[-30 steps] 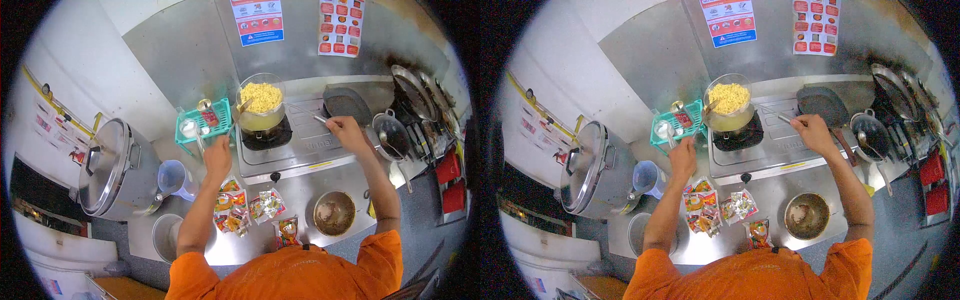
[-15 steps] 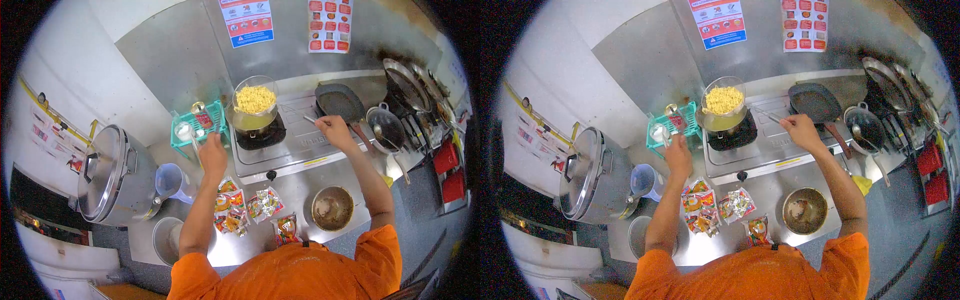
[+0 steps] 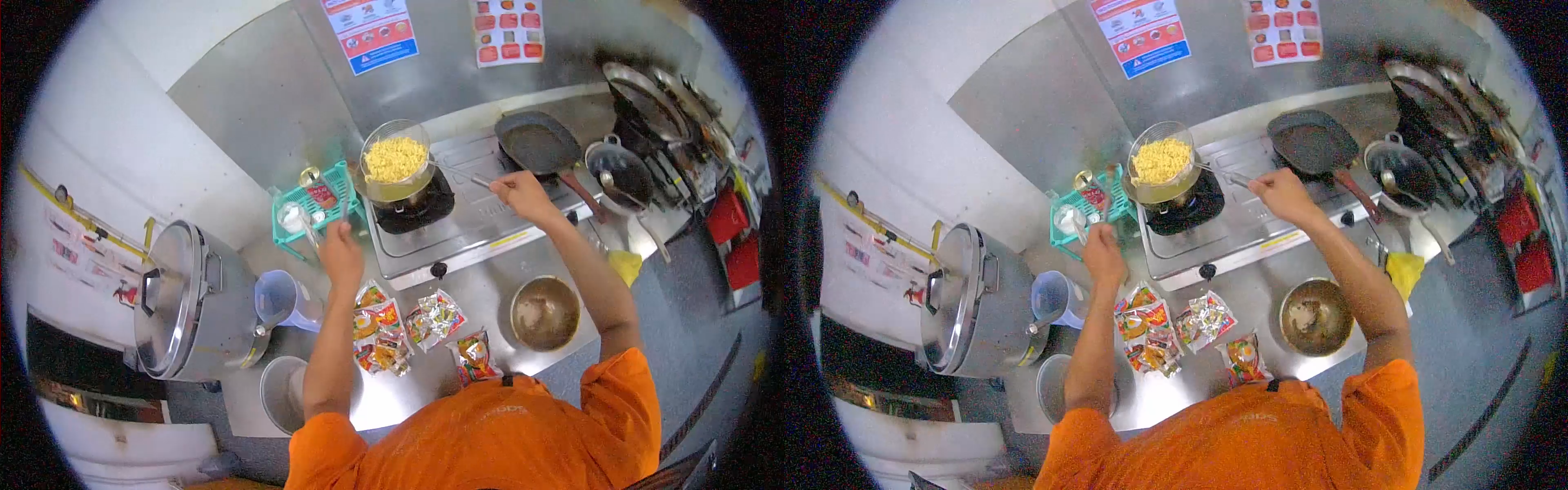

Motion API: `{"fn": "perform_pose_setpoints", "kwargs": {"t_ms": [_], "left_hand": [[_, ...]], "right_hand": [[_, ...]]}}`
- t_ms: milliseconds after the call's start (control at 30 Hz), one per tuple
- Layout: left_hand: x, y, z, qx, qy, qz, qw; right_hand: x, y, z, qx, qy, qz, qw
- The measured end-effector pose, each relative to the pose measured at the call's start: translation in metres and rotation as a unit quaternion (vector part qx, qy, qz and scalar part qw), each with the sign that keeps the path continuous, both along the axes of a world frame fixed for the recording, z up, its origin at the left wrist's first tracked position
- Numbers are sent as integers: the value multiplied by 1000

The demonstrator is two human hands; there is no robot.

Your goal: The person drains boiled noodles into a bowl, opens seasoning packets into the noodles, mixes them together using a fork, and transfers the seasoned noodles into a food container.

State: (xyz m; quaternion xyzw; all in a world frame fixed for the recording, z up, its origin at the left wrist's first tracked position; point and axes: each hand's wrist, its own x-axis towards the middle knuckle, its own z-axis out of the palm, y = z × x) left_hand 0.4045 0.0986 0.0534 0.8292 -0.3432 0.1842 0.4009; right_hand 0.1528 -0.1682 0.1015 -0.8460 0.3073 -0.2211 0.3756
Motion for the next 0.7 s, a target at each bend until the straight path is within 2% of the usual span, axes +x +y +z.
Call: {"fn": "perform_pose_setpoints", "kwargs": {"t_ms": [33,100,133,200,233,300,333,433,533,633,700], "left_hand": [[-5,6,0,8,1,-7,1000],[-26,17,18,-94,119,-20,988],[-33,18,23,-88,122,-28,988],[-43,17,28,-104,23,-20,994],[-40,14,25,-97,28,-22,995],[-29,4,19,135,-67,4,989],[-31,8,16,136,-67,0,988],[-33,1,18,88,-52,-8,995],[-32,9,8,133,-29,-2,991],[-26,6,5,91,-7,-16,996],[-21,10,-2,140,-29,-91,986]], "right_hand": [[-5,-1,-6,8,1,-7,1000],[-13,-3,-7,63,-7,12,998],[-16,-3,-9,68,-6,3,998],[-18,-1,-16,72,-32,6,997],[-16,2,-19,80,-41,-10,996],[-14,24,-10,106,-48,-27,993],[-13,33,-5,129,-59,-43,989],[-13,37,-12,101,-56,-60,991],[-9,49,-11,112,-32,-68,991],[-3,54,-10,86,-82,-83,989],[-13,67,-5,189,-95,-62,975]]}}
